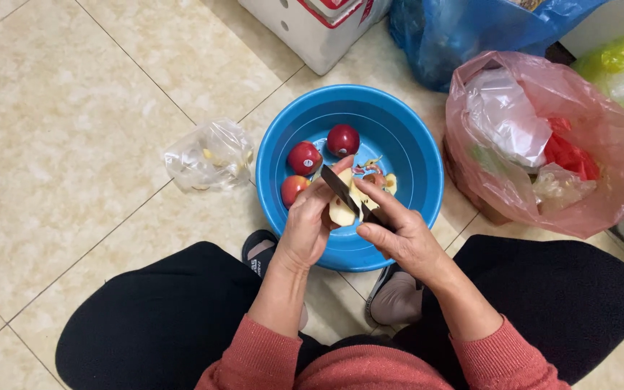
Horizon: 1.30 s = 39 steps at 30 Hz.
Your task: Peel and slice apples with a knife into a blue plastic bowl
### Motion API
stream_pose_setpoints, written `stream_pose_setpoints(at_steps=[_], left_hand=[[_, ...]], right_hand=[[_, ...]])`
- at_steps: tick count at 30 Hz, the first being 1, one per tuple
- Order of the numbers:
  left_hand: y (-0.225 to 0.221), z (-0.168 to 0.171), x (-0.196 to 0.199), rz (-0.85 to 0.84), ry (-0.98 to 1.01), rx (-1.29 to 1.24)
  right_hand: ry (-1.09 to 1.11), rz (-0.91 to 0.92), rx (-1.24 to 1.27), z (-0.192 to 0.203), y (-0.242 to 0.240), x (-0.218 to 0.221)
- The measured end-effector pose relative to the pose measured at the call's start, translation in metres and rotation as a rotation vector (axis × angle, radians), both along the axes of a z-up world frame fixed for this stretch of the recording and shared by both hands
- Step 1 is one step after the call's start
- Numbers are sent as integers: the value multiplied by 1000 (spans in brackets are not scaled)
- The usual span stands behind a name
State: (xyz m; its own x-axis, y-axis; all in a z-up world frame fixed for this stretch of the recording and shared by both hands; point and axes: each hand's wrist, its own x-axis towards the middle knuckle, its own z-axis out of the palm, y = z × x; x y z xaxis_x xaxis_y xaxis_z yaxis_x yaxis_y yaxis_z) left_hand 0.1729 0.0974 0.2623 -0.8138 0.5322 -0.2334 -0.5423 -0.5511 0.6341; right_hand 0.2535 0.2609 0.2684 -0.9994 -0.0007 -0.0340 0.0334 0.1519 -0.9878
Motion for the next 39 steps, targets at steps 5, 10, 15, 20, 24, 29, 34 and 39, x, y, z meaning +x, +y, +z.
stream_pose_setpoints(at_steps=[5,10,15,20,24,29,34,39], left_hand=[[1,-18,-1,-38,-3,60],[5,-50,-6,-117,-130,228],[7,-86,-5,-129,-125,140],[11,-57,2,64,278,-209],[15,-53,5,176,339,-386],[18,-45,10,290,349,-443],[20,-56,15,376,400,-465],[23,-54,15,414,468,-452]], right_hand=[[-50,26,-76,-12,6,1],[-62,-46,-331,-16,5,2],[-130,-20,-297,-9,10,7],[-154,-71,-221,8,-2,8],[-113,-136,-31,9,-9,1],[-94,-177,-56,1,-11,3],[-85,-146,-167,-5,-13,5],[-98,-148,-226,-6,-13,2]])
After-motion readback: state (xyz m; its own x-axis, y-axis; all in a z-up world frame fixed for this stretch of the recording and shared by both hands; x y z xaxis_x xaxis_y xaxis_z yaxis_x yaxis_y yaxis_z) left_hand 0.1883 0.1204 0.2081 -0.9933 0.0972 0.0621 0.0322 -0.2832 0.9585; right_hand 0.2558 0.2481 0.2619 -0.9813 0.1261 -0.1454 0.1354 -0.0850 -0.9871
